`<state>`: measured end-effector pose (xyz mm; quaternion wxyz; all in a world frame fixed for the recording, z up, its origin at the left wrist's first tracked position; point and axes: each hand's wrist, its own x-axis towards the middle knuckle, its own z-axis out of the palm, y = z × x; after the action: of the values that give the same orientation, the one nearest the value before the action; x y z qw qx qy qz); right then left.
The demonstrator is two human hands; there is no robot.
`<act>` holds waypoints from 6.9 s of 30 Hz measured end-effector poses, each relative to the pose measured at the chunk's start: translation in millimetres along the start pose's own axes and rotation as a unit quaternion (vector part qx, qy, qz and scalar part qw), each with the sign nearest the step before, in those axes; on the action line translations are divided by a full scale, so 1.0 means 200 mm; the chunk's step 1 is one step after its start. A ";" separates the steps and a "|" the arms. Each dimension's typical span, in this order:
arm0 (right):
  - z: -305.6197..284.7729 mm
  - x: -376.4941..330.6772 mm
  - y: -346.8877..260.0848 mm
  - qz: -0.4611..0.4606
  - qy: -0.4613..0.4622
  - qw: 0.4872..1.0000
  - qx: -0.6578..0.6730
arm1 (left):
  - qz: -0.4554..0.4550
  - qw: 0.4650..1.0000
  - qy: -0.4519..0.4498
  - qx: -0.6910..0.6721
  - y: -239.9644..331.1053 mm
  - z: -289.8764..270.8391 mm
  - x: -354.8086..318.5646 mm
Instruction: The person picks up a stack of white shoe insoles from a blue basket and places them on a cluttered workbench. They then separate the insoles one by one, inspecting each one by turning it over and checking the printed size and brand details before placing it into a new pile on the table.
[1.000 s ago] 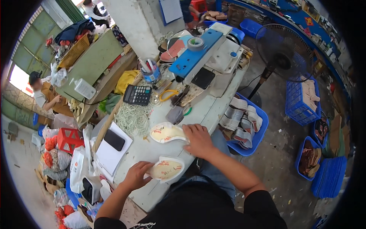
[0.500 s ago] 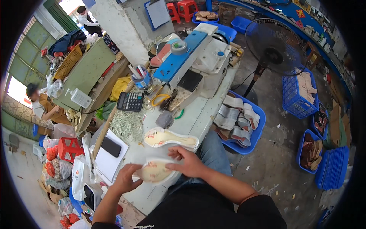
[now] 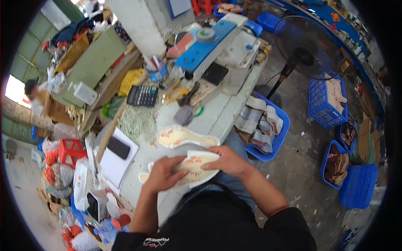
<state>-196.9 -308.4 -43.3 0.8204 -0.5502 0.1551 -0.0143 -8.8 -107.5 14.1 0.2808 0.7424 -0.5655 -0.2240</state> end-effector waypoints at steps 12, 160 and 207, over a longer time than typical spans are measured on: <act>0.12 0.16 -0.21 0.018 -0.054 0.997 0.052 | 0.094 0.995 -0.021 0.038 0.03 -0.22 0.09; 0.28 0.12 -0.03 -0.143 0.121 0.940 -0.285 | -0.122 0.687 0.173 -0.695 -0.08 -0.05 0.03; 0.08 0.59 -0.12 0.061 -0.116 0.868 -0.479 | -0.020 0.990 -0.048 0.133 -0.36 -0.08 -0.45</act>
<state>-76.8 -326.8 -43.7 0.4670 -0.8629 0.0794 0.1761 29.9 -3.4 -20.2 0.1480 0.7726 -0.5882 -0.1878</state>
